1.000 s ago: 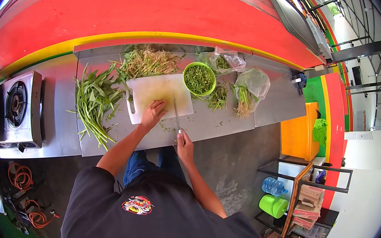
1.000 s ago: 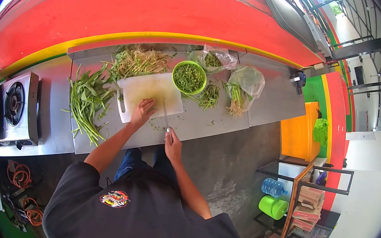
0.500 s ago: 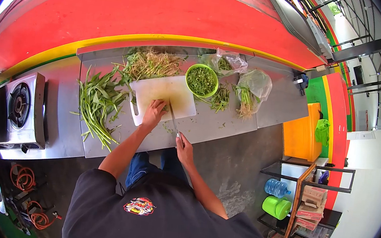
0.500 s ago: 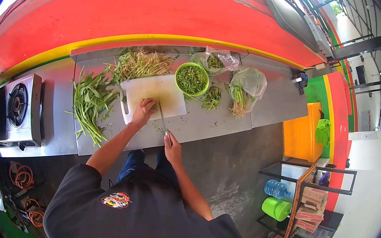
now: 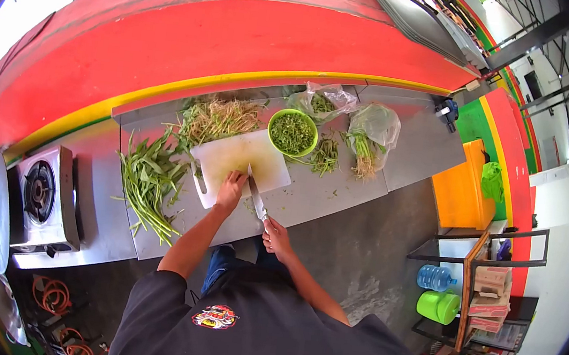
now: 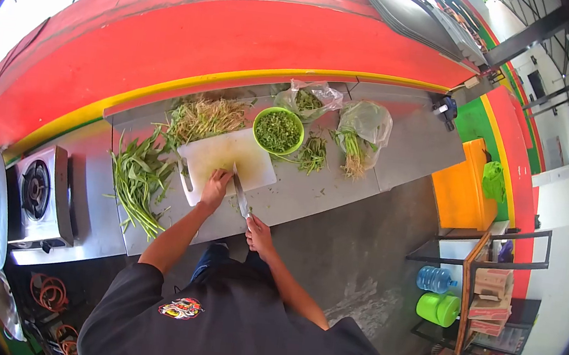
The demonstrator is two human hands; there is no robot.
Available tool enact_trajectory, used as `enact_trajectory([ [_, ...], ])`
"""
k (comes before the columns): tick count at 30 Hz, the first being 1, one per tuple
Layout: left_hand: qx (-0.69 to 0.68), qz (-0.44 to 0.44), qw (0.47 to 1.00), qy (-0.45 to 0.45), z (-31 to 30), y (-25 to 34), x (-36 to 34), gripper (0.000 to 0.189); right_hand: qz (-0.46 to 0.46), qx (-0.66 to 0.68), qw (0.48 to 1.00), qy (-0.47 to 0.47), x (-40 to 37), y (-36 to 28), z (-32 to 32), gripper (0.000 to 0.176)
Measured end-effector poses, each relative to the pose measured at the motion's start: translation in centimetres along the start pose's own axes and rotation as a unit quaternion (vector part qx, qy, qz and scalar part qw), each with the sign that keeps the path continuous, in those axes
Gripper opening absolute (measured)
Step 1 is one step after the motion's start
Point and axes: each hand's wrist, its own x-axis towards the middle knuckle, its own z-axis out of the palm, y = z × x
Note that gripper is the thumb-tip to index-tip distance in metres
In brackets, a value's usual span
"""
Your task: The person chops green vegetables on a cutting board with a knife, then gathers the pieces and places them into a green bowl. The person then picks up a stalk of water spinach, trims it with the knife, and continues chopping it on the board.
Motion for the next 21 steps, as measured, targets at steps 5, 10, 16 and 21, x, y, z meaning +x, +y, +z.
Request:
enact_trajectory([
  [5,-0.028,-0.008,0.999,0.035,-0.2,1.2,2.9,0.017,0.029,0.056,0.996,-0.063,-0.9,-3.0,-2.1,0.042],
  [10,-0.081,-0.013,0.99,0.115,-0.8,6.2,9.9,0.019,0.012,0.138,0.985,-0.099,-1.2,-8.2,-4.1,0.017],
  [16,-0.141,-0.026,0.985,0.095,0.9,10.6,17.1,0.023,0.041,0.2,0.972,-0.114,1.3,-14.4,-7.2,0.022],
  [21,-0.094,0.031,0.994,0.045,1.7,12.9,18.6,0.029,0.089,0.226,0.962,-0.122,3.0,-17.5,-10.2,0.021],
])
